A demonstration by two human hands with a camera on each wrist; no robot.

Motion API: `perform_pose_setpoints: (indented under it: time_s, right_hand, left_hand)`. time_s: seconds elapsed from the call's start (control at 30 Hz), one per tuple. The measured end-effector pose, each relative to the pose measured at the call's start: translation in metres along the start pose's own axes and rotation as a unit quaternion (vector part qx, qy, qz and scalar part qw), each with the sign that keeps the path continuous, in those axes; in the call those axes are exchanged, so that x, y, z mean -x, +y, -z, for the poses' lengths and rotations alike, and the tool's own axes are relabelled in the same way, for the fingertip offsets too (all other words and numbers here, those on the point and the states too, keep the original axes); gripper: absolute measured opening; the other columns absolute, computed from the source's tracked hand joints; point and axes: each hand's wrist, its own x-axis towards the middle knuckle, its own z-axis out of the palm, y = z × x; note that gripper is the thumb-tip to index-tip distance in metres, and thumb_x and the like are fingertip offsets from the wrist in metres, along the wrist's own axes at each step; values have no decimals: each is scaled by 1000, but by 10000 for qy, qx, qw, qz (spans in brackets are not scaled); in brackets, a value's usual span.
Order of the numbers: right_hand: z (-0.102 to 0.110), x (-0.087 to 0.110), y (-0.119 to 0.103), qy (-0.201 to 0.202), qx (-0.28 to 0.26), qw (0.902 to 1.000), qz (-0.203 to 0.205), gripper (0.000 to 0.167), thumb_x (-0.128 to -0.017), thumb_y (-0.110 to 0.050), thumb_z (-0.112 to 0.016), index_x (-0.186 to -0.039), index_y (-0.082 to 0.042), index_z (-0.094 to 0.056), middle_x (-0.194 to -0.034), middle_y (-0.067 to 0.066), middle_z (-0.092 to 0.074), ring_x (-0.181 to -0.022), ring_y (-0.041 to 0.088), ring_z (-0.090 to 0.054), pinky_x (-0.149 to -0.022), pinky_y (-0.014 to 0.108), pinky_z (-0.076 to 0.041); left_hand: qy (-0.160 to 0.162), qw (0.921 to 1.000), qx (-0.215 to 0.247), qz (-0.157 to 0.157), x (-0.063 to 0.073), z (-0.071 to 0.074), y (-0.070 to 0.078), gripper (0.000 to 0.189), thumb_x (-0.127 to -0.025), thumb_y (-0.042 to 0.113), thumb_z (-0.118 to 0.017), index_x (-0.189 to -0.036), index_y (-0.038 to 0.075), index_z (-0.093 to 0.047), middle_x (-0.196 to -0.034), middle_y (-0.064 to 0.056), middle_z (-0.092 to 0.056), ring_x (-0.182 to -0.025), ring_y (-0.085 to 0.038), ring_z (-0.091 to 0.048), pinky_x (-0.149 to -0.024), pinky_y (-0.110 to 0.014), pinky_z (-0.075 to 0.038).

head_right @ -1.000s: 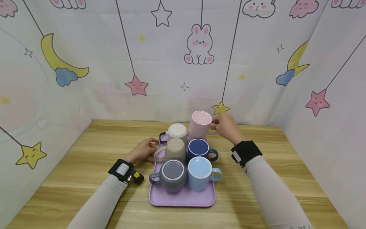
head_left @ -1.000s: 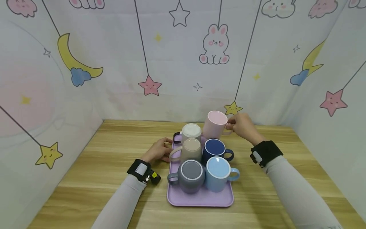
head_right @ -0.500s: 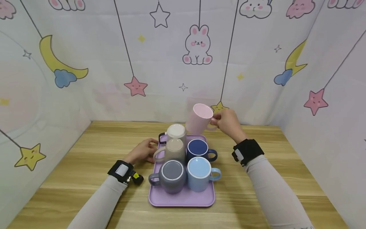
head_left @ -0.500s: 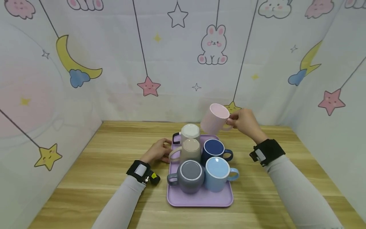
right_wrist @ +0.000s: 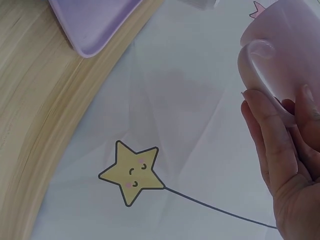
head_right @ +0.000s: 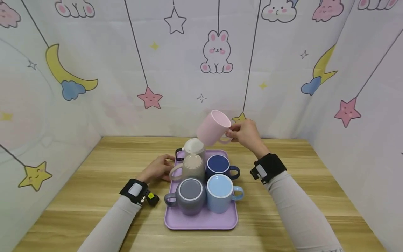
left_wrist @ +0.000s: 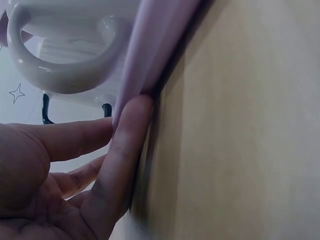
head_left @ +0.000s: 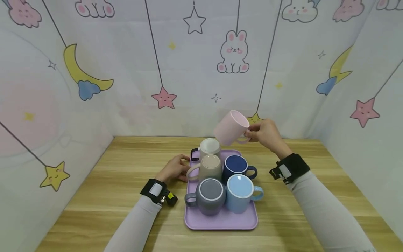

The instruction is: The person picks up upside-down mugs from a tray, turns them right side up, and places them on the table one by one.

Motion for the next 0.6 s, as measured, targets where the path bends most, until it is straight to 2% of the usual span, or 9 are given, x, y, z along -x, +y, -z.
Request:
perform_pose_setpoints:
  time_s: [0.33, 0.5, 0.6]
  right_hand:
    - [-5, -1, -11, -94, -582, 9982, -68, 27, -96, -3, -74, -117, 13, -71, -110, 26, -74, -83, 27, -77, -76, 34, -65]
    - [-8, -1, -16, -246, -934, 9953, -86, 29, -96, -2, -74, -120, 14, -70, -112, 28, -72, -89, 32, -77, -79, 37, -65]
    - [-11, 0, -17, -311, -938, 9951, -76, 29, -96, -2, -74, -121, 13, -70, -114, 28, -71, -93, 35, -76, -81, 38, -64]
  left_hand:
    - [73, 10000, -46, 27, -2, 0, 2, 45, -99, -5, -61, -142, -5, -48, -107, -20, -64, -67, -21, -70, -62, -36, -65]
    - [3, 10000, 3, 11, 2, 0, 4, 45, -98, -6, -61, -141, -7, -47, -104, -20, -64, -68, -22, -70, -63, -36, -65]
    - [-44, 10000, -20, 4, 4, -1, 6, 45, -98, -6, -60, -141, -8, -46, -103, -19, -64, -67, -21, -70, -62, -35, -65]
